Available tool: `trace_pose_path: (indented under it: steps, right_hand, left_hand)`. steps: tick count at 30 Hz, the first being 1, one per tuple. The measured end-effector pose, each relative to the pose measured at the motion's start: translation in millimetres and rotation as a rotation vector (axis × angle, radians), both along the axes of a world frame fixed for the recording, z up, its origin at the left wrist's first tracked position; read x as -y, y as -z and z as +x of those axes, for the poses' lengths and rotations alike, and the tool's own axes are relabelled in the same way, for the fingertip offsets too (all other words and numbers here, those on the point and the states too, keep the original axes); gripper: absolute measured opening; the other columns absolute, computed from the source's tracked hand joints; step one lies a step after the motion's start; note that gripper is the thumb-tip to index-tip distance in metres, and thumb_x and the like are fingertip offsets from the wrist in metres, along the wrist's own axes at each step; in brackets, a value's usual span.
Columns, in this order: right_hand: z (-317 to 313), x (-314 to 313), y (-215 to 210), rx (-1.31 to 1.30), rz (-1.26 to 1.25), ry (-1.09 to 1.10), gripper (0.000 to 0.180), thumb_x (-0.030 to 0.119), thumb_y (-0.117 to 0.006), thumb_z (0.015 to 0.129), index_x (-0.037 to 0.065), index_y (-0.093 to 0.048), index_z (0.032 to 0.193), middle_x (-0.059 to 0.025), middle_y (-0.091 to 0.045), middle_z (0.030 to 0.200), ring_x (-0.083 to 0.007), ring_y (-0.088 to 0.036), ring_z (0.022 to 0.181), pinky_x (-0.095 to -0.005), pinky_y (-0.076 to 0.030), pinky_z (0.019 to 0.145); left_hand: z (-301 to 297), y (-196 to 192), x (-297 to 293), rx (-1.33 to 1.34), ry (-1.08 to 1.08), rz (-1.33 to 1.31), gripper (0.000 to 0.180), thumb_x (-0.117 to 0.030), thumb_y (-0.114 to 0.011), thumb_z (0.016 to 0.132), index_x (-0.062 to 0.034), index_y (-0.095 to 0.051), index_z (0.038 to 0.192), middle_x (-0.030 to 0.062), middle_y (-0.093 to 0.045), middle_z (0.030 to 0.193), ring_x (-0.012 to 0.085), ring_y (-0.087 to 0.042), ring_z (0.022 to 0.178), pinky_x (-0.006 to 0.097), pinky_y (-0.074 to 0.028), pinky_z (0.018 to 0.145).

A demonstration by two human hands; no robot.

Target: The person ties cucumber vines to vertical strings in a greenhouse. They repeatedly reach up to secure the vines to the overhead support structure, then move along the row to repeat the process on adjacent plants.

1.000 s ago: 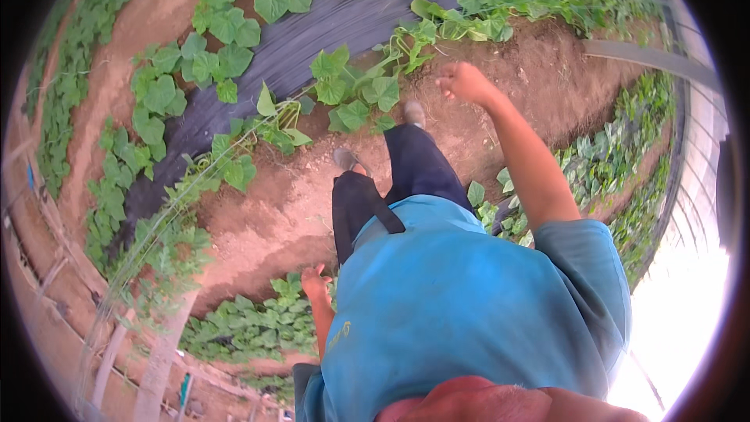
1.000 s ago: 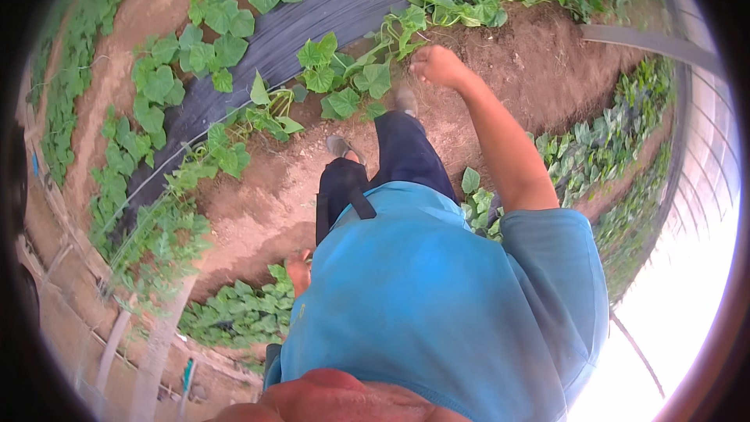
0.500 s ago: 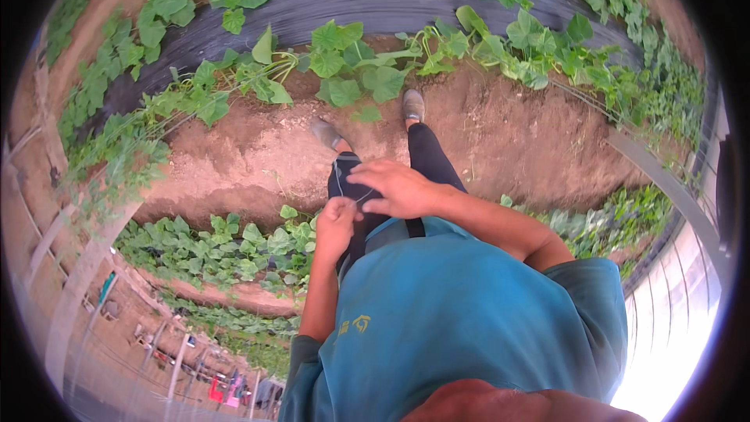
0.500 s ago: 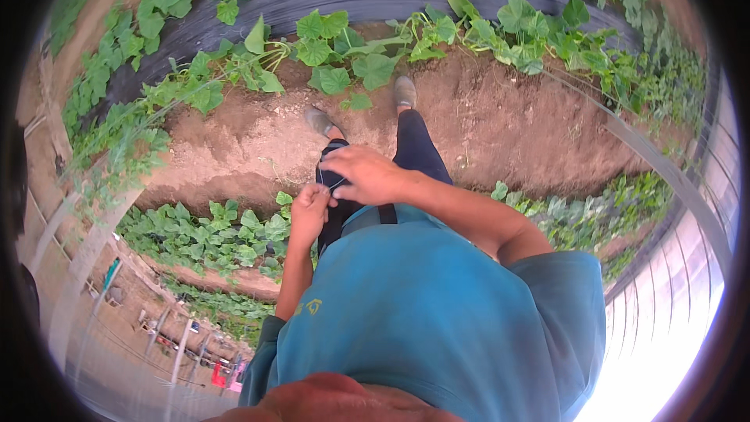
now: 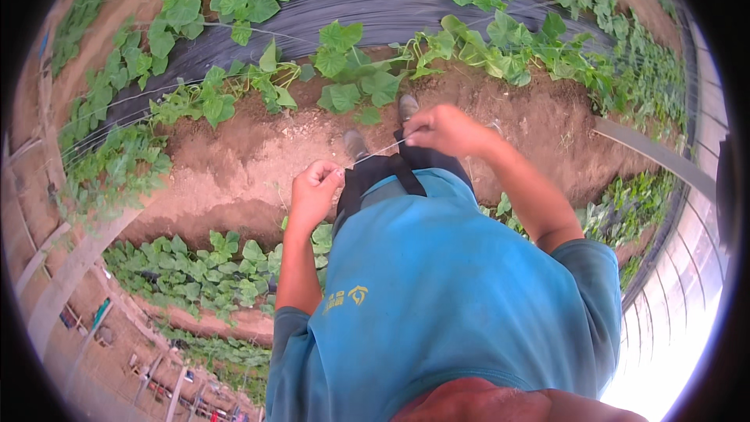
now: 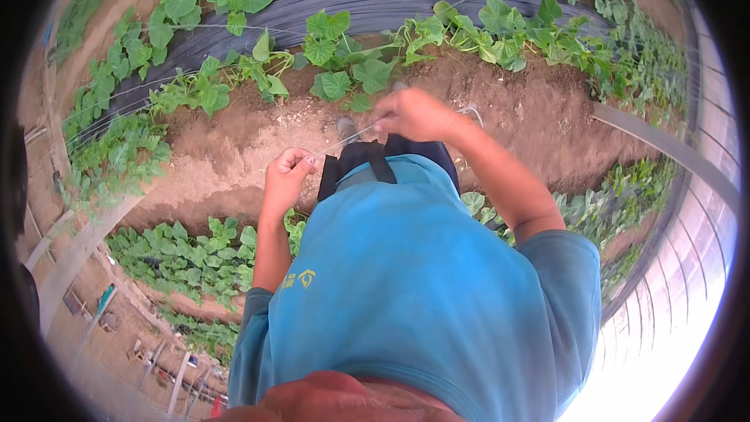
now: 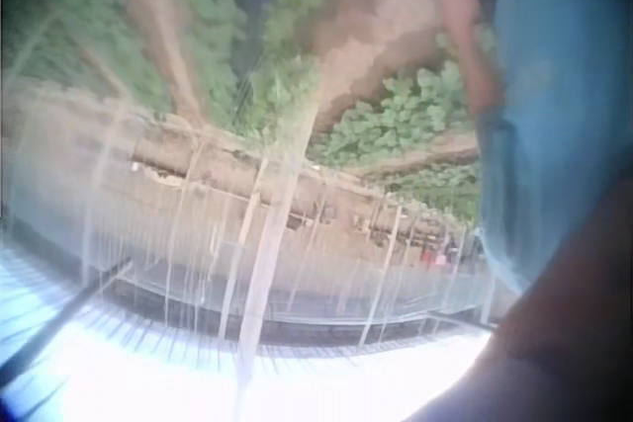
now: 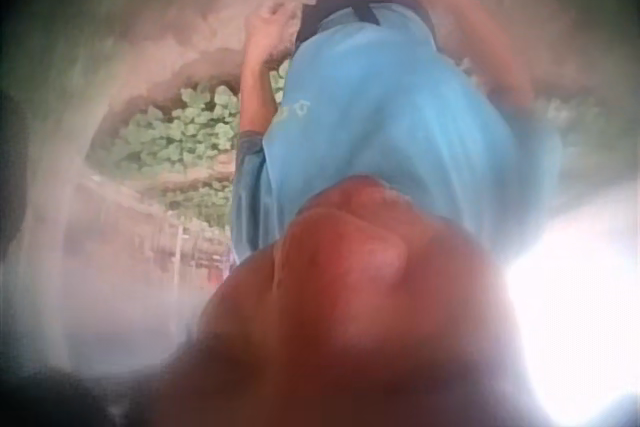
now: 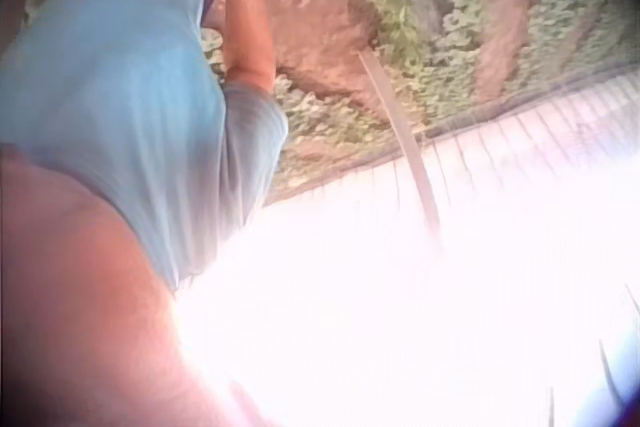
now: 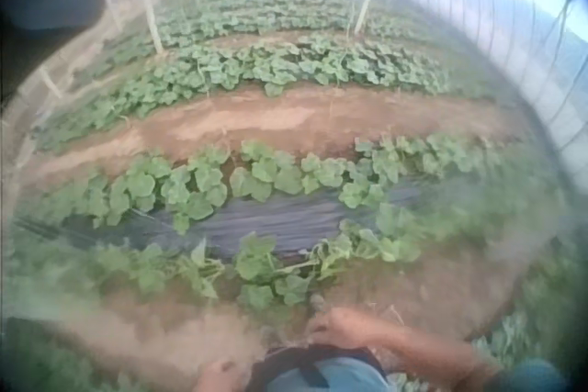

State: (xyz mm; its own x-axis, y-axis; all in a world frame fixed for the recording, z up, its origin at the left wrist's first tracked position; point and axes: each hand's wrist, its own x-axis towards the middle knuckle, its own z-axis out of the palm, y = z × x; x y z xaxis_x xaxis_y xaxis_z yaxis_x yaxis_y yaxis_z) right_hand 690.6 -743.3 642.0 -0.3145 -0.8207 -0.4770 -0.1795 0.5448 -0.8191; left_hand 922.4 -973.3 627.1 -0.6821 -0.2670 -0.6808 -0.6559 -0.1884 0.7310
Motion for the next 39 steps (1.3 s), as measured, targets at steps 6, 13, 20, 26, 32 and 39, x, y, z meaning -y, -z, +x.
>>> trace_pose_path:
  steps: [6,13,20,26,32,39]
  right_hand:
    - [22,-36,-48,-0.173,0.148,0.189,0.013,0.011,-0.074,0.087,0.003,-0.073,0.098,-0.0136,-0.072,0.088,-0.0262,-0.069,0.081,-0.0382,-0.054,0.075]
    - [72,-43,-67,-0.325,-0.016,0.179,0.013,0.013,-0.075,0.085,0.005,-0.073,0.095,-0.0119,-0.071,0.087,-0.0307,-0.069,0.082,-0.0409,-0.054,0.074]
    - [88,2,-103,-0.491,-0.258,-0.001,0.012,0.018,-0.074,0.083,0.010,-0.071,0.092,-0.0109,-0.067,0.086,-0.0344,-0.067,0.081,-0.0450,-0.054,0.069]
    - [59,-43,-123,-0.704,-0.322,0.061,0.011,0.021,-0.070,0.085,0.010,-0.069,0.089,-0.0110,-0.064,0.084,-0.0348,-0.068,0.081,-0.0459,-0.054,0.066]
    - [24,-51,-136,-1.166,-0.233,-0.198,0.010,0.018,-0.066,0.075,0.012,-0.063,0.083,-0.0091,-0.064,0.083,-0.0307,-0.066,0.080,-0.0430,-0.057,0.066]
    - [-19,-82,-222,-1.405,-0.315,0.114,0.006,0.017,-0.066,0.082,0.012,-0.064,0.082,-0.0104,-0.057,0.084,-0.0326,-0.064,0.080,-0.0463,-0.055,0.065]
  left_hand:
    - [45,9,33,-0.040,0.088,-0.103,0.008,-0.008,-0.067,0.097,0.0000,-0.068,0.100,0.0000,-0.067,0.081,0.0074,-0.061,0.076,0.025,-0.050,0.072]
    - [57,9,49,-0.018,0.366,-0.043,0.025,-0.011,-0.069,0.096,-0.0002,-0.065,0.119,0.0046,-0.068,0.100,0.0107,-0.062,0.090,0.027,-0.052,0.081]
    - [-9,-47,-26,-0.332,0.411,0.353,0.030,-0.017,-0.066,0.100,0.0000,-0.063,0.124,0.0054,-0.070,0.099,0.0108,-0.063,0.089,0.027,-0.051,0.080]
    - [-40,-88,-49,-0.292,0.428,0.141,0.026,-0.025,-0.061,0.103,-0.0011,-0.069,0.108,0.0015,-0.066,0.075,0.0079,-0.057,0.069,0.025,-0.046,0.062]
    - [-52,-104,-38,-0.458,0.394,-0.133,0.026,-0.023,-0.059,0.104,-0.0020,-0.071,0.111,0.0009,-0.070,0.078,0.0076,-0.058,0.072,0.027,-0.047,0.065]
    - [-109,-116,-41,-0.701,0.366,-0.094,0.027,-0.023,-0.060,0.105,-0.0037,-0.070,0.121,0.0028,-0.071,0.080,0.0039,-0.048,0.056,0.021,-0.038,0.052]
